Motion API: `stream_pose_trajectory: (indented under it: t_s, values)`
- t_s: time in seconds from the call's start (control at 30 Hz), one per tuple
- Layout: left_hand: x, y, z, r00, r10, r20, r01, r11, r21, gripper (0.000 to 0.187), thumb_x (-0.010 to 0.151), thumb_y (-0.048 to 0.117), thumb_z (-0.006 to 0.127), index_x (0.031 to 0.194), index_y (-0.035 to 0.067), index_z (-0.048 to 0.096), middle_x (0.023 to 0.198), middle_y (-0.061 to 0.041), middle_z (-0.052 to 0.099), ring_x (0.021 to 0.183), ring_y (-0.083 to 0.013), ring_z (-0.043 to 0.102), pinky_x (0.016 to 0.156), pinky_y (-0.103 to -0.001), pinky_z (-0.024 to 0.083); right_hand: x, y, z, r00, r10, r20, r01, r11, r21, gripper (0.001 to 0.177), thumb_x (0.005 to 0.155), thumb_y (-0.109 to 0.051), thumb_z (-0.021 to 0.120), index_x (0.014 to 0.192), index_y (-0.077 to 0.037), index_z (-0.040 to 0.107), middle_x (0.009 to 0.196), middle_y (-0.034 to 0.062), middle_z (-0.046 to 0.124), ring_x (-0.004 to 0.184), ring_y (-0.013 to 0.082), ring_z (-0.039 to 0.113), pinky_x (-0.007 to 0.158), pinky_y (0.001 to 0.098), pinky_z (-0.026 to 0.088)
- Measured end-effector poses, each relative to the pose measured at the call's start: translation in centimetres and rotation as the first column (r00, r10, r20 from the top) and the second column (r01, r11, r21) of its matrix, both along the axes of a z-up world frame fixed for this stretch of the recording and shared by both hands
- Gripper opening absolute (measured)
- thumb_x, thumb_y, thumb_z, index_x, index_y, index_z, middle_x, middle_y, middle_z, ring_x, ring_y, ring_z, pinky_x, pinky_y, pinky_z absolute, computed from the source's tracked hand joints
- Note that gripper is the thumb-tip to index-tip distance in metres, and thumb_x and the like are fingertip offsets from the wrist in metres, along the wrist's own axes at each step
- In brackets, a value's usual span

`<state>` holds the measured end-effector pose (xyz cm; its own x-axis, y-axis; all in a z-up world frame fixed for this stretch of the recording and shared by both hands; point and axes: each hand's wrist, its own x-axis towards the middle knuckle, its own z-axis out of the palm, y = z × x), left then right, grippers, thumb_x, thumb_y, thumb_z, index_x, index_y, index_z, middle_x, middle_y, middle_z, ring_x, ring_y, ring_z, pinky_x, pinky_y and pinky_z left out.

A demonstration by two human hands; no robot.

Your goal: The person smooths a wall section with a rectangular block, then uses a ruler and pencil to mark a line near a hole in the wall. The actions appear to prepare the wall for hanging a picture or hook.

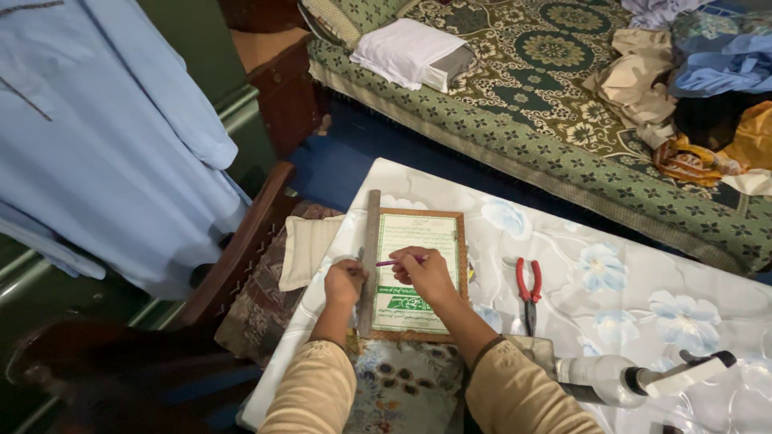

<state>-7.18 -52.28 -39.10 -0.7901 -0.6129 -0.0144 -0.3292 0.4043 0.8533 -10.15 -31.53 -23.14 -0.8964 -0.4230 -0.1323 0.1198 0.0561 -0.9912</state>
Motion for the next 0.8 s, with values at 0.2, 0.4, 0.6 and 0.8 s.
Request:
stream_pose_trajectory:
  t_s: [0.2, 0.4, 0.6, 0.8]
  values:
    - [0.1, -0.1, 0.3, 0.997, -0.058, -0.046, 0.058, 0.998, 0.003, 0.026, 0.071, 0.019, 0.086, 0.092, 0.007, 0.078, 0.086, -0.01, 0.079, 0.08, -0.0227, 0.076, 0.077, -0.033, 0.059, -0.4, 0.2, -1.8, 0.999, -0.03, 0.022, 0.031, 0.998, -0.051, 0.03, 0.096, -0.016, 0.061, 0.116, 0.002, 0.074, 0.095, 0.0108, 0.077, 0.083, 0.015, 0.074, 0.071, 0.0277, 0.06]
    - [0.2, 0.2, 1.8, 0.998, -0.066, 0.002, 0.066, 0.998, 0.003, 0.021, 0.073, 0.015, 0.082, 0.093, 0.008, 0.078, 0.086, -0.011, 0.078, 0.08, -0.0245, 0.076, 0.076, -0.034, 0.058, -4.7, -0.1, -2.4, 0.996, -0.09, -0.031, 0.085, 0.987, -0.136, 0.034, 0.094, -0.017, 0.063, 0.119, 0.004, 0.072, 0.102, 0.0119, 0.077, 0.091, 0.0176, 0.074, 0.079, 0.0273, 0.057]
    - [0.9, 0.6, 3.4, 0.994, -0.111, 0.005, 0.111, 0.993, -0.033, 0.011, 0.078, 0.012, 0.071, 0.087, 0.009, 0.078, 0.082, -0.009, 0.079, 0.078, -0.0241, 0.077, 0.074, -0.035, 0.059, -8.1, -2.4, -3.6, 0.99, -0.139, -0.026, 0.136, 0.987, -0.082, 0.037, 0.099, -0.024, 0.059, 0.126, -0.002, 0.07, 0.107, 0.0076, 0.077, 0.097, 0.0145, 0.07, 0.084, 0.0255, 0.052]
    - [0.9, 0.8, 3.8, 0.994, -0.106, 0.034, 0.108, 0.993, -0.048, 0.01, 0.081, 0.011, 0.069, 0.086, 0.011, 0.078, 0.081, -0.01, 0.078, 0.077, -0.0245, 0.076, 0.072, -0.035, 0.058, -9.4, -4.5, -5.2, 0.96, -0.142, -0.242, 0.132, 0.99, -0.058, 0.034, 0.095, -0.016, 0.062, 0.123, 0.0, 0.073, 0.102, 0.0096, 0.077, 0.092, 0.0163, 0.072, 0.083, 0.027, 0.056]
